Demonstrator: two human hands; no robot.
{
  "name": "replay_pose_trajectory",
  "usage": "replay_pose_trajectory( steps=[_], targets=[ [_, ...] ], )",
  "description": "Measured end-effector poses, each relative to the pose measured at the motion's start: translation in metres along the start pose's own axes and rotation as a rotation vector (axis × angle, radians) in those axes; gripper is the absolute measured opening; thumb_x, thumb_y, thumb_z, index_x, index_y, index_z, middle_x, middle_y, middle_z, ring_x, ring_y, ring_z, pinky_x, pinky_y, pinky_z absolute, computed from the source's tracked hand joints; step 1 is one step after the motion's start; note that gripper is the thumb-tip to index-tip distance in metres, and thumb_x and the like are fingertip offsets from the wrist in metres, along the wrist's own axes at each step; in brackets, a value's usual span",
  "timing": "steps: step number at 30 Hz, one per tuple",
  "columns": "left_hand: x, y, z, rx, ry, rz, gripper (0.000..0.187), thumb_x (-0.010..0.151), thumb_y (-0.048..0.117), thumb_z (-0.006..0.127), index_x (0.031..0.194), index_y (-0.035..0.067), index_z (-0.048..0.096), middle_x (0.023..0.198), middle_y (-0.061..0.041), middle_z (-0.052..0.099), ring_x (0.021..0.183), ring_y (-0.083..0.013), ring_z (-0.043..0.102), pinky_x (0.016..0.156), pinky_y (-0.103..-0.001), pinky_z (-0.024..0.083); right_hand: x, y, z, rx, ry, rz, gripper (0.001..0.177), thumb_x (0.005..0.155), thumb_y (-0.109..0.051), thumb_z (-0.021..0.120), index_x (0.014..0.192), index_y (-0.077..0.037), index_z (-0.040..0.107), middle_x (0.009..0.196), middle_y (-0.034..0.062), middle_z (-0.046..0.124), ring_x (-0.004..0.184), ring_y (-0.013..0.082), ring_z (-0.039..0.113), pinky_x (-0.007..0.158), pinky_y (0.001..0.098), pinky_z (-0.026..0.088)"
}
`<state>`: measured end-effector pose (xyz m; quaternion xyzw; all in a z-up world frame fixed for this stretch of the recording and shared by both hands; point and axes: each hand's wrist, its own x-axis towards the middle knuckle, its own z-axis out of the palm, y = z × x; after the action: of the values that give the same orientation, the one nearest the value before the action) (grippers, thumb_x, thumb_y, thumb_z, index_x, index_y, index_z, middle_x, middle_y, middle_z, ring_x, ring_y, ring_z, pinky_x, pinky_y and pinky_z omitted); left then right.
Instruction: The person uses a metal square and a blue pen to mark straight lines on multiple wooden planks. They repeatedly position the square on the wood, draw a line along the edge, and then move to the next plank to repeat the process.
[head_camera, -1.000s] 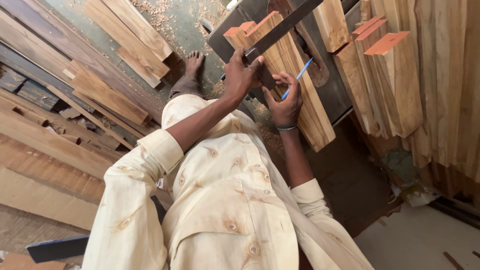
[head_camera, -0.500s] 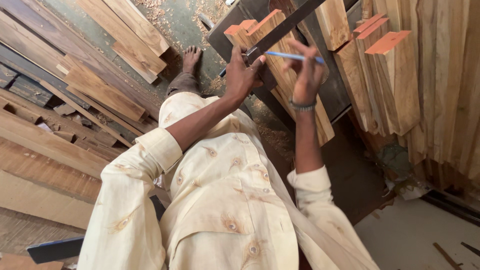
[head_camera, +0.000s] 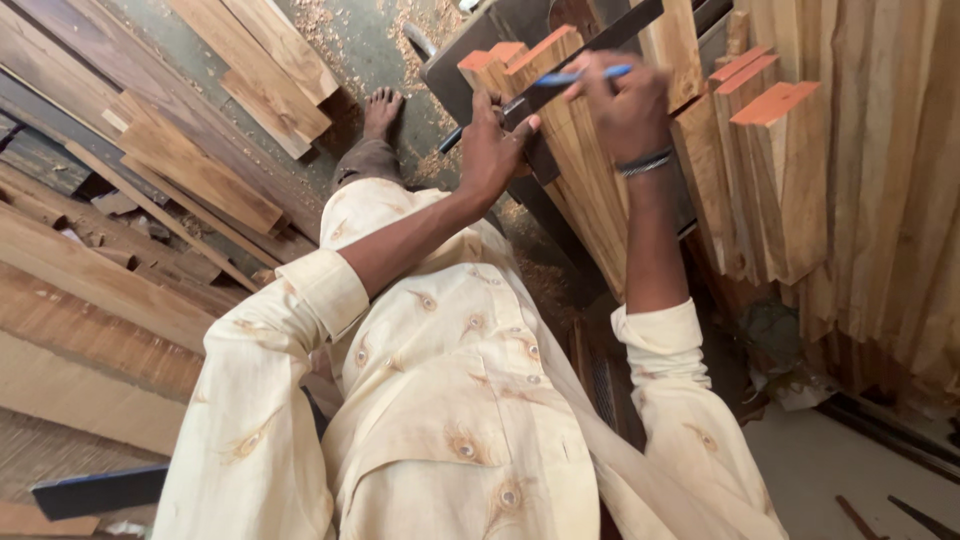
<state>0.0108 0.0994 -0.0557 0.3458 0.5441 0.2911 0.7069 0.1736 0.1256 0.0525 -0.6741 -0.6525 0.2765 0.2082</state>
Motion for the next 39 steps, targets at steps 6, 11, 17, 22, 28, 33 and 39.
replay_pose_trajectory(
  steps=[6,11,17,22,28,33,39],
  targets=[
    [-0.004,0.011,-0.001,-0.043,-0.041,-0.068,0.045,0.092,0.018,0.074,0.117,0.008,0.038,0.099,-0.020,0.073,0.074,-0.0288,0.080,0.049,-0.034,0.064,0.012,0.010,-0.018,-0.165,0.063,0.051,0.025,0.112,-0.018,0.060,0.102,-0.007,0.080,0.085,0.0024,0.079,0.072,0.0130,0.075,0.067,0.0296,0.060],
    [-0.007,0.016,-0.002,-0.010,-0.025,-0.022,0.047,0.092,0.018,0.074,0.119,0.008,0.036,0.100,-0.021,0.073,0.073,-0.0305,0.080,0.050,-0.034,0.064,0.008,-0.007,0.004,-0.184,-0.014,-0.052,0.026,0.112,-0.020,0.059,0.101,-0.010,0.080,0.085,0.0017,0.078,0.071,0.0152,0.073,0.064,0.0308,0.059],
    [-0.008,0.014,-0.002,0.045,-0.011,-0.058,0.048,0.092,0.018,0.075,0.120,0.008,0.038,0.091,-0.020,0.074,0.070,-0.0316,0.080,0.048,-0.035,0.066,0.012,0.005,-0.005,-0.083,-0.043,0.240,0.028,0.110,-0.022,0.060,0.095,-0.009,0.080,0.088,-0.0012,0.076,0.067,0.0122,0.072,0.061,0.0302,0.060],
    [-0.009,0.014,-0.001,-0.026,-0.003,0.014,0.047,0.091,0.017,0.074,0.119,0.009,0.037,0.098,-0.017,0.072,0.076,-0.0299,0.080,0.049,-0.033,0.066,0.022,0.026,-0.034,-0.216,0.122,-0.041,0.025,0.111,-0.014,0.059,0.107,-0.004,0.081,0.086,0.0015,0.080,0.076,0.0123,0.076,0.070,0.0291,0.059],
    [-0.010,0.019,-0.004,0.016,-0.021,-0.026,0.048,0.092,0.019,0.075,0.118,0.009,0.037,0.097,-0.018,0.071,0.073,-0.0301,0.079,0.046,-0.033,0.066,-0.005,-0.009,0.014,-0.695,0.072,-0.152,0.018,0.110,-0.023,0.070,0.107,-0.009,0.080,0.075,0.0037,0.068,0.070,0.0196,0.060,0.082,0.0408,0.045],
    [-0.010,0.010,-0.006,0.061,-0.010,0.024,0.043,0.094,0.017,0.071,0.117,0.008,0.036,0.093,-0.020,0.072,0.070,-0.0297,0.079,0.048,-0.033,0.065,-0.024,-0.055,0.028,-0.527,-0.011,-0.180,0.018,0.108,-0.027,0.071,0.108,-0.010,0.079,0.080,0.0040,0.067,0.079,0.0202,0.063,0.084,0.0405,0.040],
    [-0.006,0.014,-0.005,-0.014,-0.052,-0.001,0.049,0.093,0.022,0.073,0.111,0.007,0.030,0.096,-0.022,0.069,0.071,-0.0286,0.079,0.047,-0.031,0.064,0.001,-0.029,-0.007,-0.072,-0.137,0.172,0.021,0.110,-0.024,0.061,0.113,-0.017,0.080,0.084,-0.0015,0.076,0.062,0.0084,0.063,0.058,0.0282,0.049]
  ],
)
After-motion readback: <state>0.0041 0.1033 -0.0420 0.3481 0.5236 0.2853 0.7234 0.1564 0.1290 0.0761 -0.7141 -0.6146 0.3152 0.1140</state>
